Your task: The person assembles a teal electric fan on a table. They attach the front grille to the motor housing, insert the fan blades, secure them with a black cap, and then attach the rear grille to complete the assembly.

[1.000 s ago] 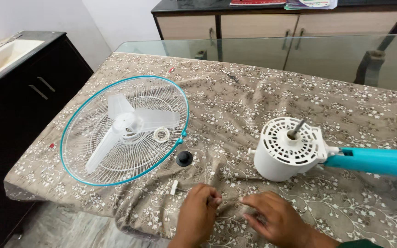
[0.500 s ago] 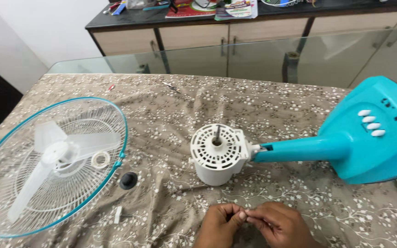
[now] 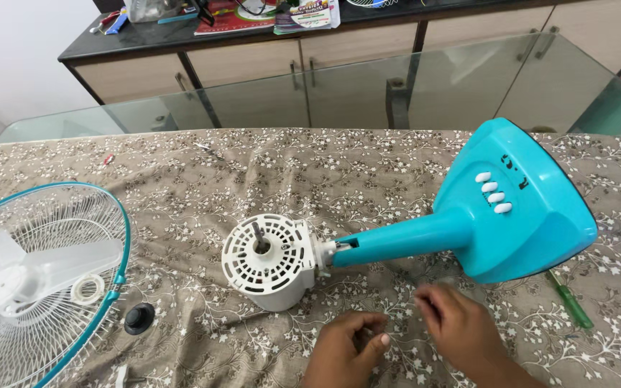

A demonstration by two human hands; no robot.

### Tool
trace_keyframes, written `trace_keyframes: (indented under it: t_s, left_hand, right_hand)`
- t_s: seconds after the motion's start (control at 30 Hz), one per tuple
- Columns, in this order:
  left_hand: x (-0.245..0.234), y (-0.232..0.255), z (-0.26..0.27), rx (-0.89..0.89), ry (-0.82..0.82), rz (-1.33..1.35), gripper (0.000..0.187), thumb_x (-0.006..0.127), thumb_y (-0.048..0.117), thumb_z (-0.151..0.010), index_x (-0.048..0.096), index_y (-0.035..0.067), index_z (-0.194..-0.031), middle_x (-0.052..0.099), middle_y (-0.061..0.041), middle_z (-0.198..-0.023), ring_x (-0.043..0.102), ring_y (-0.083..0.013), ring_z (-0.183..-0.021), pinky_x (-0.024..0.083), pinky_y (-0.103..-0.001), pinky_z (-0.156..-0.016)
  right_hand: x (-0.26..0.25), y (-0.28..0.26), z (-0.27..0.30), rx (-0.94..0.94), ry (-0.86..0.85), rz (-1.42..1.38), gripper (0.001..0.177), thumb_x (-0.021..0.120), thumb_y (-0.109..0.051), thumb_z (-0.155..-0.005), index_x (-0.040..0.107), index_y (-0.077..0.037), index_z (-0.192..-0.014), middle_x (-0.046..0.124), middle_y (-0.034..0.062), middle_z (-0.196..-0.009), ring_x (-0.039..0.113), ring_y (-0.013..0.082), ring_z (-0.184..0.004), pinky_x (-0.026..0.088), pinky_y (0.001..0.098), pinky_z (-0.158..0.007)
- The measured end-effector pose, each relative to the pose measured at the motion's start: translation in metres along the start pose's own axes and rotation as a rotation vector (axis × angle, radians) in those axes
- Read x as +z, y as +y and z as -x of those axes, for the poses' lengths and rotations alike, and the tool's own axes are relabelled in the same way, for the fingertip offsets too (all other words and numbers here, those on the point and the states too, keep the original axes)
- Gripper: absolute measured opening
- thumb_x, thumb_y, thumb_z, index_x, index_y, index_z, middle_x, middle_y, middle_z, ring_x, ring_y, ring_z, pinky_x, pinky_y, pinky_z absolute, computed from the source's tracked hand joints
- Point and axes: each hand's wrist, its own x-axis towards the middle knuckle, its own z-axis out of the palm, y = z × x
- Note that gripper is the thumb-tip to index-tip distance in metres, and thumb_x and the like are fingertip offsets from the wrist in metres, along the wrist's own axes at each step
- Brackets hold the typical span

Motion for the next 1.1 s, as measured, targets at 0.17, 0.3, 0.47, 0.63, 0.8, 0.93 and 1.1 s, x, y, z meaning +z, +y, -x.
trace_keyframes:
  t_s: [0.17,0.3,0.47,0.63,0.8,0.93,1.1]
  left_hand:
    - [-0.017,0.000,0.007,0.133,0.069,-0.120,0.031,0.078,0.019,-0.088,0.074,0.006,-0.115,0.074,-0.007,-0.102,0.072,-0.0142,-0.088,0.059,-0.030,-0.079]
    - [-0.039,-0.018,0.018,0.177,0.112,-0.106,0.029,0.078,0.019,-0.089,0.076,0.004,-0.114,0.074,-0.005,-0.099,0.072,-0.0108,-0.088,0.059,-0.029,-0.078]
    - [-0.063,-0.046,0.038,-0.061,0.246,0.219,0.031,0.075,0.014,-0.088,0.075,0.004,-0.118,0.072,-0.002,-0.088,0.063,-0.0069,-0.073,0.055,-0.025,-0.066]
    - [-0.091,-0.060,0.055,-0.023,0.419,0.382,0.029,0.073,0.011,-0.090,0.074,0.001,-0.118,0.072,-0.001,-0.086,0.062,-0.0070,-0.072,0.052,-0.024,-0.064]
    - [-0.128,-0.056,0.075,-0.073,0.647,0.326,0.026,0.071,0.015,-0.091,0.075,0.003,-0.114,0.076,-0.002,-0.084,0.068,-0.0090,-0.076,0.058,-0.023,-0.070]
    - [-0.157,-0.051,0.098,-0.033,0.837,0.285,0.024,0.070,0.017,-0.092,0.077,0.002,-0.109,0.077,-0.005,-0.087,0.067,-0.0129,-0.077,0.054,-0.027,-0.067]
    - [-0.194,-0.055,0.129,0.110,1.237,-0.521,0.024,0.074,0.026,-0.090,0.076,0.009,-0.107,0.073,-0.009,-0.107,0.067,-0.0215,-0.101,0.053,-0.038,-0.087]
  right_hand:
    - [0.006,0.024,-0.020,0.017,0.099,0.294,0.011,0.071,-0.021,-0.087,0.067,-0.011,-0.090,0.071,0.0103,-0.087,0.070,0.0354,-0.075,0.057,0.0464,-0.066]
    - [0.021,0.038,-0.027,0.001,0.071,0.363,0.015,0.069,-0.019,-0.084,0.064,-0.007,-0.090,0.067,0.0140,-0.091,0.068,0.0383,-0.078,0.057,0.0502,-0.069]
    - [0.028,0.047,-0.023,-0.008,0.018,0.435,0.012,0.064,-0.020,-0.088,0.068,-0.009,-0.087,0.068,0.0138,-0.094,0.070,0.0366,-0.086,0.058,0.0503,-0.077]
    - [0.013,0.038,-0.025,0.040,-0.111,0.489,0.014,0.062,-0.021,-0.087,0.072,-0.012,-0.091,0.070,0.0097,-0.098,0.071,0.0338,-0.089,0.059,0.0491,-0.081]
    - [0.000,0.005,-0.028,0.114,-0.152,0.514,0.031,0.066,-0.033,-0.087,0.071,-0.015,-0.112,0.071,0.0079,-0.099,0.072,0.0342,-0.086,0.059,0.0495,-0.076]
    - [-0.003,-0.032,-0.025,-0.082,-0.196,0.491,0.033,0.069,-0.042,-0.085,0.070,-0.019,-0.109,0.070,0.0025,-0.096,0.073,0.0283,-0.086,0.060,0.0451,-0.073]
    - [0.014,-0.070,-0.023,-0.440,-0.319,0.277,0.029,0.074,-0.036,-0.077,0.073,-0.019,-0.100,0.070,0.0022,-0.094,0.071,0.0285,-0.077,0.059,0.0439,-0.066]
